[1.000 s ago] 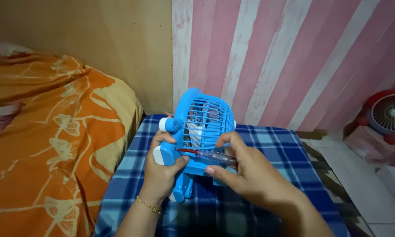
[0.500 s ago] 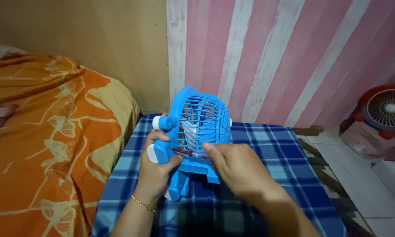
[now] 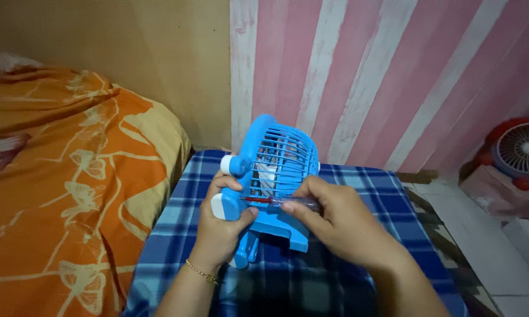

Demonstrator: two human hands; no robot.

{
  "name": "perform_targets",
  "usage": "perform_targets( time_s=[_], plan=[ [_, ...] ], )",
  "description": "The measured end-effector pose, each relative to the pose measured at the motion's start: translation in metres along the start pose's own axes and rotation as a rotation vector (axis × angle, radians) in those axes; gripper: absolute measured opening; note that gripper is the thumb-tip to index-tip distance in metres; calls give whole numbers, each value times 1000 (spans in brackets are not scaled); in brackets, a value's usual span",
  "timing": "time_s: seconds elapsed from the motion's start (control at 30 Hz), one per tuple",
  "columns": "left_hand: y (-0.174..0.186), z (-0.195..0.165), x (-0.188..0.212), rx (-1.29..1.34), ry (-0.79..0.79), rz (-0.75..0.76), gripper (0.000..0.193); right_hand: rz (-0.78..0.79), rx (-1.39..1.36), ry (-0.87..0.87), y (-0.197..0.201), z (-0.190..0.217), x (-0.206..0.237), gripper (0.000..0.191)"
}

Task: The person uses a screwdriver to unscrew the rear housing of a small blue desk fan, separates the front grille and body, and works on the internal components. They then reassemble the fan, reattach the cover, and set the fan upright on the bed.

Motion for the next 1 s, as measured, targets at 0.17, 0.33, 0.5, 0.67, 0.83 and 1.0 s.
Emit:
perform_targets(
  time_s=[0.17,0.33,0.5,0.67,0.83,1.0],
  plan=[
    [12,3,8,27,126,-71,51,106,-337,-85,-32,-17,-18,44],
    [18,0,14,83,75,-97,55,85,-287,-25,-35,-6,-6,27],
    [23,-5,20,61,89,-119,59,-156,296,290,-25,33,8,27],
    [23,-14,22,126,13,-86,57,76,154,-74,-32,35,4,30],
    [21,-20,26,146,42,-88,58,182,-230,-249,-33,32,10,28],
    [14,-23,22,107,-11,-66,57,15,-71,203,-22,40,17,29]
  ],
)
Point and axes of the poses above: each hand's wrist, its own x-axis away from the middle knuckle, its own y-axis out of the back of the hand, z = x × y, the point moved 4 cm from there along -x, towards the middle knuckle, and after that the axes turned 15 degrees about z, right-handed, at the moved point
